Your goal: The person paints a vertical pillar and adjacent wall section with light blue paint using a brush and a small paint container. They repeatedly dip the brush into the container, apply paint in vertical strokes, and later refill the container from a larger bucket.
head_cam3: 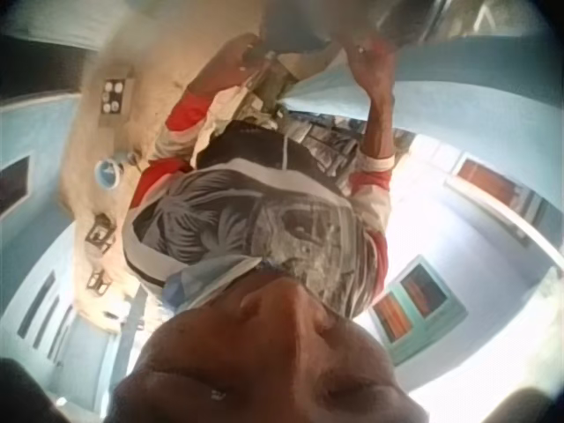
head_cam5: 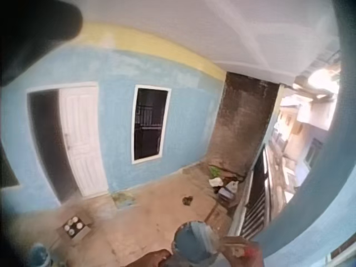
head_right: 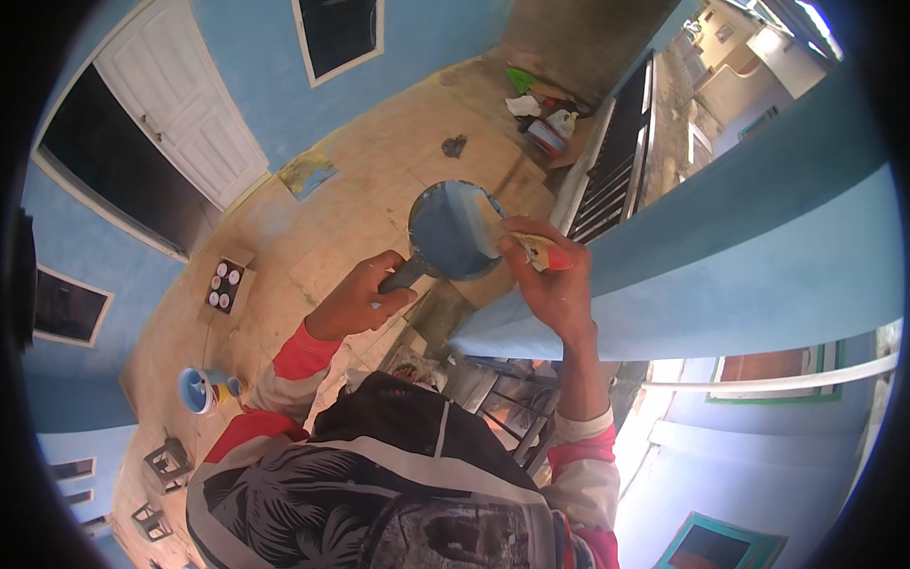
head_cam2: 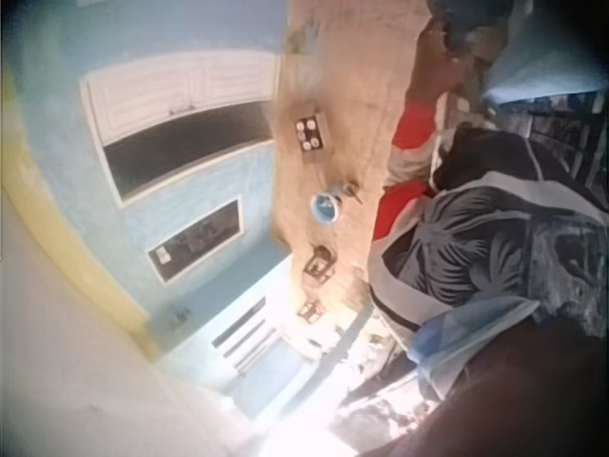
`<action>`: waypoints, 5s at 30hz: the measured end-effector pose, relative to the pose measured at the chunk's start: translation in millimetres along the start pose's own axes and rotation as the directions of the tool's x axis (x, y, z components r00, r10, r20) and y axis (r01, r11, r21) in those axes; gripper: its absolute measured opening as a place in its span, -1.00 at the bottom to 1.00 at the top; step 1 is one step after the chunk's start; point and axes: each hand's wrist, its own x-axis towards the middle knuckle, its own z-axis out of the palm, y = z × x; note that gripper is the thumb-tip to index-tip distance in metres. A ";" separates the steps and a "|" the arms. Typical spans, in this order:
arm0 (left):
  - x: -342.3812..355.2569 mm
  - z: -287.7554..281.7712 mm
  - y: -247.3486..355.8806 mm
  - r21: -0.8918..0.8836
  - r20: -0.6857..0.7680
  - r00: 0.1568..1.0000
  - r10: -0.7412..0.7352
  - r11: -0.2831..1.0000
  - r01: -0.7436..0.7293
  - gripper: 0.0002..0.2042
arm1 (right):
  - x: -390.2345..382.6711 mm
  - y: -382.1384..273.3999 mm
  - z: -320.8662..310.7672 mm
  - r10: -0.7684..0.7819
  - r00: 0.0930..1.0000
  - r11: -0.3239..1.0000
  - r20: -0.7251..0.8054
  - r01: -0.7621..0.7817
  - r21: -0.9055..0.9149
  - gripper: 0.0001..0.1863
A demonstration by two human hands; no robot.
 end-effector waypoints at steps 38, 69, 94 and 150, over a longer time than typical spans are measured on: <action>-29.4 -8.2 -1.2 0.126 0.155 0.974 0.167 0.974 -0.187 -0.71 | -91.7 90.8 57.7 0.236 0.907 0.870 -0.349 -0.038 0.491 -0.57; -19.3 -75.5 61.0 0.610 0.303 0.893 0.333 0.652 -0.450 -0.79 | -86.1 14.9 42.6 0.014 0.869 0.916 -0.495 0.187 0.355 -0.64; 37.3 -20.5 219.2 0.307 0.771 0.496 0.399 0.449 -0.839 -0.75 | -163.9 -126.7 -77.8 -0.314 0.685 0.912 -0.657 0.411 -0.008 -0.65; 85.1 -18.8 410.9 0.173 0.827 0.356 0.435 0.406 -0.897 -0.70 | -33.8 -409.7 -286.9 -0.562 0.816 0.392 -0.137 0.116 -0.912 -0.46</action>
